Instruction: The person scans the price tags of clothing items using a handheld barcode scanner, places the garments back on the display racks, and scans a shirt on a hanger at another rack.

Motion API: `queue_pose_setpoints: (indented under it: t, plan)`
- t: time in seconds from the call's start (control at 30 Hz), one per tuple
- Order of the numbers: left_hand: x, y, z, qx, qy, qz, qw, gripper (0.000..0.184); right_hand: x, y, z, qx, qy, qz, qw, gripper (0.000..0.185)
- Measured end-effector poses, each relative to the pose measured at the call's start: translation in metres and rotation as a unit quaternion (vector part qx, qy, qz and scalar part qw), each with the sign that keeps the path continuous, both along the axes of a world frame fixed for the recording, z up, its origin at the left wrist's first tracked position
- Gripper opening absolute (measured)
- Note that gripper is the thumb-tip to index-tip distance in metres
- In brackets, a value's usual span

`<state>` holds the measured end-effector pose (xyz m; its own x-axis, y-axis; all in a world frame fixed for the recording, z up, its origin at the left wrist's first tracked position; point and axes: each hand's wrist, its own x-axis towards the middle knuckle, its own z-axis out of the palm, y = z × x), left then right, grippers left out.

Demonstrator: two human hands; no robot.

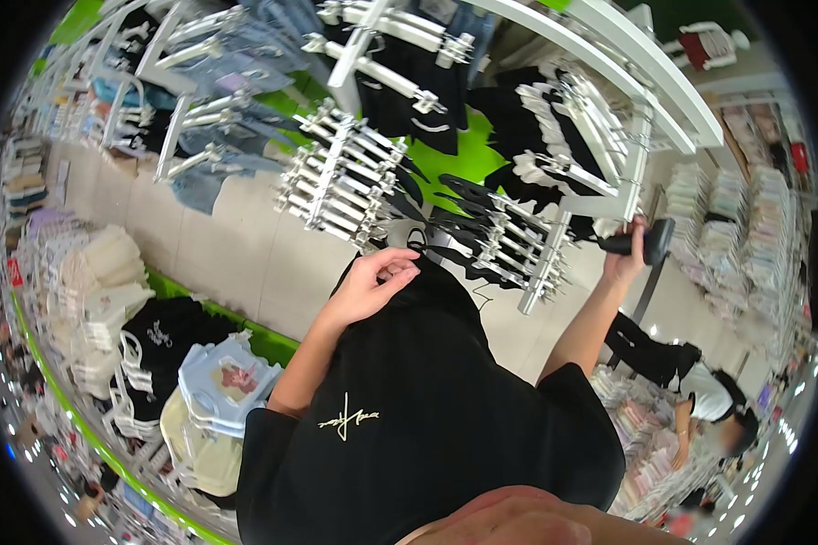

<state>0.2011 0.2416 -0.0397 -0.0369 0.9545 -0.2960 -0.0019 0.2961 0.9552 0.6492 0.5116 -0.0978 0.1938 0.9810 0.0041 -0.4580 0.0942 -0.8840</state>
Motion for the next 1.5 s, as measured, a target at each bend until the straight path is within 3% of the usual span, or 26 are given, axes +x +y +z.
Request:
queue_pose_setpoints:
  t: [0.13, 0.2, 0.27, 0.33, 0.37, 0.4, 0.47, 0.57, 0.6, 0.7, 0.73, 0.8, 0.87, 0.93, 1.0, 1.1, 1.27, 1.33, 1.5]
  plan:
    - [-0.011, -0.016, -0.001, -0.004, 0.016, -0.001, 1.0, 0.028, 0.004, -0.017, -0.005, -0.067, -0.024, -0.081, 0.994, 0.033]
    - [-0.011, -0.023, 0.005, 0.011, -0.01, 0.048, 0.999, 0.026, 0.033, -0.03, -0.035, -0.08, 0.012, -0.112, 0.99, 0.035]
    - [-0.019, -0.034, -0.002, 0.012, -0.017, 0.054, 0.998, 0.027, 0.071, -0.052, -0.06, -0.046, 0.064, -0.059, 0.995, 0.043]
    - [-0.03, -0.045, -0.001, 0.028, -0.033, 0.059, 0.997, 0.027, 0.063, -0.085, -0.039, -0.091, 0.099, -0.147, 0.98, 0.04]
    - [-0.037, -0.051, 0.0, 0.033, -0.042, 0.058, 0.997, 0.027, 0.095, -0.097, -0.059, -0.08, 0.163, -0.146, 0.973, 0.042]
    - [-0.044, -0.058, 0.001, 0.039, -0.051, 0.055, 0.996, 0.027, 0.134, -0.102, -0.084, -0.069, 0.226, -0.146, 0.961, 0.048]
    - [-0.063, -0.076, 0.0, 0.066, -0.034, 0.057, 0.996, 0.025, 0.138, -0.12, -0.082, -0.135, 0.259, -0.347, 0.891, 0.06]
    - [-0.085, -0.104, -0.005, 0.074, -0.019, 0.053, 0.996, 0.025, 0.168, -0.154, -0.101, -0.105, 0.327, -0.413, 0.843, 0.069]
    - [-0.094, -0.116, -0.006, 0.072, -0.016, 0.053, 0.996, 0.025, 0.159, -0.166, -0.097, -0.143, 0.228, -0.448, 0.853, 0.072]
    - [-0.113, -0.15, -0.015, 0.045, -0.057, 0.046, 0.996, 0.025, 0.156, -0.203, -0.087, -0.134, 0.137, -0.458, 0.868, 0.078]
    - [-0.118, -0.161, -0.019, 0.042, -0.076, 0.045, 0.995, 0.026, 0.151, -0.21, -0.073, -0.112, 0.165, -0.461, 0.864, 0.073]
    - [-0.126, -0.178, -0.021, 0.029, -0.117, 0.047, 0.992, 0.025, 0.103, -0.224, -0.015, -0.092, 0.056, -0.545, 0.832, 0.071]
    - [-0.133, -0.194, -0.026, 0.021, -0.14, 0.045, 0.989, 0.025, 0.083, -0.235, 0.026, -0.044, 0.045, -0.556, 0.828, 0.076]
    - [-0.137, -0.204, -0.033, 0.023, -0.149, 0.036, 0.988, 0.026, 0.105, -0.239, 0.03, -0.01, 0.113, -0.499, 0.859, 0.084]
    - [-0.142, -0.212, -0.035, 0.011, -0.151, 0.022, 0.988, 0.025, 0.132, -0.235, 0.03, -0.026, 0.233, -0.468, 0.852, 0.088]
    - [-0.148, -0.218, -0.039, 0.003, -0.154, 0.015, 0.988, 0.025, 0.161, -0.219, 0.016, -0.037, 0.267, -0.414, 0.869, 0.089]
    - [-0.151, -0.217, -0.045, 0.002, -0.167, 0.028, 0.986, 0.025, 0.135, -0.155, 0.019, -0.032, 0.193, -0.419, 0.887, 0.091]
    - [-0.148, -0.214, -0.043, -0.003, -0.164, 0.041, 0.986, 0.026, 0.107, -0.135, 0.021, -0.046, 0.148, -0.428, 0.891, 0.077]
    - [-0.131, -0.2, -0.043, -0.023, -0.164, 0.076, 0.983, 0.026, 0.03, -0.087, 0.033, -0.091, 0.118, -0.532, 0.834, 0.064]
